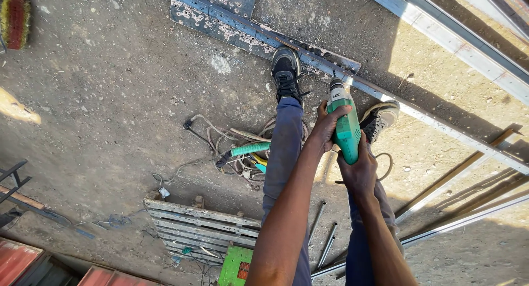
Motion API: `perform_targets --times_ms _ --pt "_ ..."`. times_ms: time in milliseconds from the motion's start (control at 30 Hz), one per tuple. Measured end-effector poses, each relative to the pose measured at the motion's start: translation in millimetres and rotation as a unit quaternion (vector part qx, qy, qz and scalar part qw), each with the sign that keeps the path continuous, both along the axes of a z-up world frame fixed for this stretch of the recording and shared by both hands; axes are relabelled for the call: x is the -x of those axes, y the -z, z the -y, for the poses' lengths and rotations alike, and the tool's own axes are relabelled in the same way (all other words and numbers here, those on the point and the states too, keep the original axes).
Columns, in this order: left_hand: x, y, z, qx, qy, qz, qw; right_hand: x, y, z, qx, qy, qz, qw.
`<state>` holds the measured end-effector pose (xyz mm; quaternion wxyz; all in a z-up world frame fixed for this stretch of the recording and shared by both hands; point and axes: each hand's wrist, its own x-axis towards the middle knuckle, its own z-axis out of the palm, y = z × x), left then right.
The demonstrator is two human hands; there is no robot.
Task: The person stands over a long metal angle bar laid on the ground and uses a corded electric drill to bore a series of holes along it, repositioning the drill between holes and steadying the bar with their foot while working along its length.
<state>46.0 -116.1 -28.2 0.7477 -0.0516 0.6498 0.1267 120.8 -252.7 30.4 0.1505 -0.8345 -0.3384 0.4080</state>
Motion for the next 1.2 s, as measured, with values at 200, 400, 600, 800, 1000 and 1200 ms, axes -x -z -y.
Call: perform_targets --times_ms 200,400,600,800,1000,1200 --pt "2 1 -1 0.007 0.011 0.000 1.000 -3 -9 -17 0.024 -0.021 -0.001 0.999" --pt "-5 -14 -10 -0.014 0.092 -0.096 0.991 -6 -7 -21 0.062 -0.065 0.008 0.996" --pt "-25 -73 -18 -0.119 0.461 -0.271 0.837 -15 -16 -24 0.052 -0.183 0.028 0.981" --pt "-23 -20 16 -0.456 0.591 -0.373 0.551 -43 22 0 0.078 -0.244 0.031 0.966" --pt "-36 -23 6 -0.459 0.574 -0.362 0.574 -58 6 -27 0.069 -0.240 -0.018 0.968" --pt "-14 3 -1 -0.432 0.594 -0.308 0.604 -43 -5 -50 0.103 -0.233 -0.025 0.967"
